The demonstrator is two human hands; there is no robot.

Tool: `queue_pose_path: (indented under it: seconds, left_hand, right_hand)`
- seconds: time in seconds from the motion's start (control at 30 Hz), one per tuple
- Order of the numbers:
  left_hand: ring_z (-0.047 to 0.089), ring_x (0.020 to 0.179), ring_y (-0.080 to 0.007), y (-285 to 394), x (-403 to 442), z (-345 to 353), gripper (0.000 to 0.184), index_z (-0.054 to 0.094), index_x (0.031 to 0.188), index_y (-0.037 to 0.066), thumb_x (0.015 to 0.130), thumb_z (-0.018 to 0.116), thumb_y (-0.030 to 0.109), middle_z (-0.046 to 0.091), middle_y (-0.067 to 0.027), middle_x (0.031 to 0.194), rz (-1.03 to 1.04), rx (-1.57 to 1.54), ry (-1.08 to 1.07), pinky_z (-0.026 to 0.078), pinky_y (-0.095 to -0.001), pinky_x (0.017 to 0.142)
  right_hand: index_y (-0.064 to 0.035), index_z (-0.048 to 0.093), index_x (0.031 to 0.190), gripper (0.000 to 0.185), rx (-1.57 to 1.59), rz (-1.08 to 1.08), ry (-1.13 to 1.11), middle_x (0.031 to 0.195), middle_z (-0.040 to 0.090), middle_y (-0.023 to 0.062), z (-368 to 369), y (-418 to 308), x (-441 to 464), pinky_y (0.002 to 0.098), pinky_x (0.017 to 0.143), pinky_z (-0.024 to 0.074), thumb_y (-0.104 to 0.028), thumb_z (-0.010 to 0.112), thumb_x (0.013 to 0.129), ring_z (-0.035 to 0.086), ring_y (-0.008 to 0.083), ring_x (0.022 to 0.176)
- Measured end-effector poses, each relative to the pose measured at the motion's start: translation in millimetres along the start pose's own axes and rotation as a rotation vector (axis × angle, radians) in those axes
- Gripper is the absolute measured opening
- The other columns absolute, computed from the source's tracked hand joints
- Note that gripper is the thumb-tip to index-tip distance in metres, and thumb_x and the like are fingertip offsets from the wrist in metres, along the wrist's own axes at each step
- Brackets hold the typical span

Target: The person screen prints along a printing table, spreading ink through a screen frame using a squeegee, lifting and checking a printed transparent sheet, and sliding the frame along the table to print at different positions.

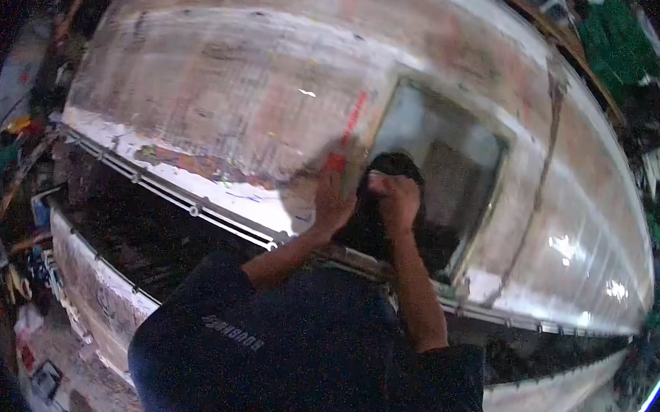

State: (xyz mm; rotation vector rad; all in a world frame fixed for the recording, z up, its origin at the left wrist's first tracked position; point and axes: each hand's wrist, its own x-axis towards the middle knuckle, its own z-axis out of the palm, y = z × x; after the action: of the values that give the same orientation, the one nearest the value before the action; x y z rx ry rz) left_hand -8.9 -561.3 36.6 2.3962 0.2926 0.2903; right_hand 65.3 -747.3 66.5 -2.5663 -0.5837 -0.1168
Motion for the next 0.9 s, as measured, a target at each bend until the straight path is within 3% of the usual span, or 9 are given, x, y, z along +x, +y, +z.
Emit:
queue_pose_path:
  seconds: [0.27,0.3,0.37,0.4,0.6,0.67,0.8,0.83,0.9]
  left_hand:
    - [0.049,0.117,-0.0446,20.0,1.6,-20.6,0.054,0.054,0.123,0.001,0.078,0.080,0.017,0.049,-0.0253,0.121,-0.079,0.072,-0.042,0.045,-0.0565,0.097]
    - [0.048,0.121,-0.0447,21.9,2.7,-20.6,0.053,0.056,0.121,0.003,0.077,0.081,0.018,0.048,-0.0253,0.125,-0.126,0.085,-0.069,0.044,-0.0555,0.096]
    - [0.051,0.119,-0.0451,20.6,-1.3,-9.3,0.053,0.056,0.121,0.003,0.077,0.082,0.019,0.051,-0.0256,0.123,-0.092,0.104,-0.012,0.045,-0.0553,0.094]
    - [0.054,0.117,-0.0455,20.7,-2.0,-6.3,0.054,0.057,0.121,0.003,0.077,0.083,0.020,0.054,-0.0259,0.121,-0.058,0.124,0.050,0.046,-0.0551,0.092]
    - [0.064,0.097,-0.0479,28.3,2.9,-16.7,0.051,0.056,0.122,0.001,0.077,0.078,0.011,0.064,-0.0252,0.100,0.009,-0.080,0.067,0.050,-0.0559,0.083]
    - [0.064,0.097,-0.0477,27.4,0.6,-9.0,0.051,0.055,0.122,0.000,0.077,0.076,0.009,0.063,-0.0253,0.102,0.046,-0.063,0.126,0.051,-0.0553,0.082]
    - [0.063,0.095,-0.0475,83.0,-3.1,19.8,0.052,0.053,0.126,-0.001,0.079,0.073,0.006,0.062,-0.0244,0.103,-0.077,-0.098,0.042,0.052,-0.0543,0.081]
    - [0.062,0.096,-0.0476,97.8,-8.5,45.0,0.052,0.052,0.126,0.000,0.079,0.073,0.006,0.061,-0.0244,0.103,-0.032,-0.116,0.109,0.052,-0.0539,0.082]
    - [0.060,0.102,-0.0488,130.8,-12.0,95.0,0.051,0.051,0.127,0.000,0.082,0.073,0.011,0.060,-0.0261,0.109,-0.012,-0.159,0.033,0.051,-0.0555,0.084]
  right_hand:
    - [-0.0187,0.078,0.115,0.036,0.032,0.156,-0.606,0.113,0.073,0.0141,-64.1,-6.0,13.4,0.0565,0.111,0.0417,-0.011,0.070,0.081,0.067,0.0361,0.113]
    - [-0.0187,0.078,0.115,0.036,0.035,0.158,-0.599,0.113,0.073,0.0141,-53.6,2.1,22.3,0.0565,0.111,0.0417,-0.011,0.070,0.081,0.067,0.0361,0.113]
    - [-0.0175,0.077,0.115,0.033,-0.178,0.027,0.018,0.113,0.073,0.0125,-27.8,12.9,20.9,0.0588,0.111,0.0406,-0.011,0.069,0.084,0.068,0.0366,0.111]
    - [-0.0177,0.078,0.115,0.034,-0.098,0.218,-0.080,0.109,0.074,0.0118,-24.8,-2.2,2.4,0.0538,0.113,0.0420,-0.008,0.070,0.084,0.069,0.0363,0.108]
    - [-0.0117,0.080,0.110,0.030,0.042,-0.017,-0.013,0.100,0.079,0.0103,-118.5,-43.9,-85.6,0.0397,0.105,0.0522,-0.010,0.078,0.080,0.072,0.0300,0.106]
    - [-0.0048,0.078,0.110,0.028,0.913,0.513,0.115,0.099,0.080,0.0098,-133.5,17.0,-117.1,0.0399,0.096,0.0560,-0.013,0.079,0.083,0.073,0.0236,0.103]
    - [-0.0033,0.078,0.104,0.023,1.252,1.009,0.414,0.087,0.073,0.0079,-133.6,243.4,-240.6,0.0358,0.077,0.0591,-0.018,0.074,0.086,0.071,0.0203,0.084]
    - [-0.0005,0.069,0.109,0.031,1.010,1.090,0.457,0.084,0.073,0.0096,-181.7,208.8,-224.8,0.0326,0.058,0.0566,-0.015,0.068,0.082,0.069,0.0201,0.067]
    - [-0.0015,0.072,0.103,0.023,1.142,0.829,0.357,0.080,0.072,0.0098,-211.5,294.5,-238.0,0.0325,0.057,0.0562,-0.015,0.066,0.084,0.068,0.0193,0.065]
